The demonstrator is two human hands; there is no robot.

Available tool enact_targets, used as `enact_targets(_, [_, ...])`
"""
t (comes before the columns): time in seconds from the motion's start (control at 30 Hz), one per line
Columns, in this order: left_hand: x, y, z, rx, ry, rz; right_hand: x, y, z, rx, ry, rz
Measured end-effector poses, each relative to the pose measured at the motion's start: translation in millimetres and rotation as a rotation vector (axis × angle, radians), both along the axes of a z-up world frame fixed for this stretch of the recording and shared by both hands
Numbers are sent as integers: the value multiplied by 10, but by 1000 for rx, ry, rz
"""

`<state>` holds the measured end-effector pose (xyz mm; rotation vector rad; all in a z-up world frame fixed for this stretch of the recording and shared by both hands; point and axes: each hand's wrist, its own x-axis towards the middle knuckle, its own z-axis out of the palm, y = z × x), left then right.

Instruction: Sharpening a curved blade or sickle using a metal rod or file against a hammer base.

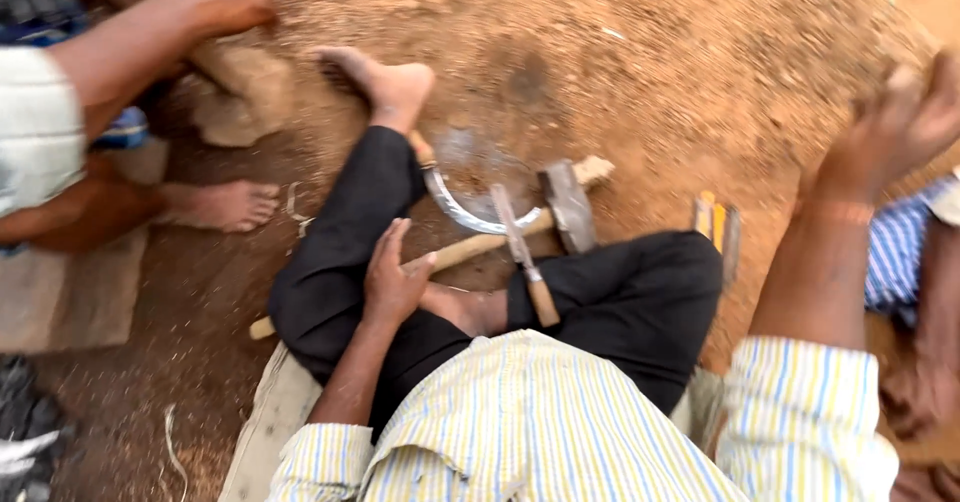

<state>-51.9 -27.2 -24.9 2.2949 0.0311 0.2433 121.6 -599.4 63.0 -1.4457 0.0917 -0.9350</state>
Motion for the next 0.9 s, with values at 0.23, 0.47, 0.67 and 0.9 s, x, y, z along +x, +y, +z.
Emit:
enact_targets(0.23, [100, -70, -83, -98, 135, -77, -67, -267, 208, 96, -12, 69])
enact_targets(0.47, [262, 122, -625, -212, 307, -81, -1256, -11, 414, 243, 7, -135])
enact_targets(0.67, [270, 158, -653, -127, 311, -72, -2541, -1236, 289, 490, -111, -627])
enact_targets(0.9, [194, -208, -365, -357, 297, -140, -2796, -1182, -9, 674, -47, -470])
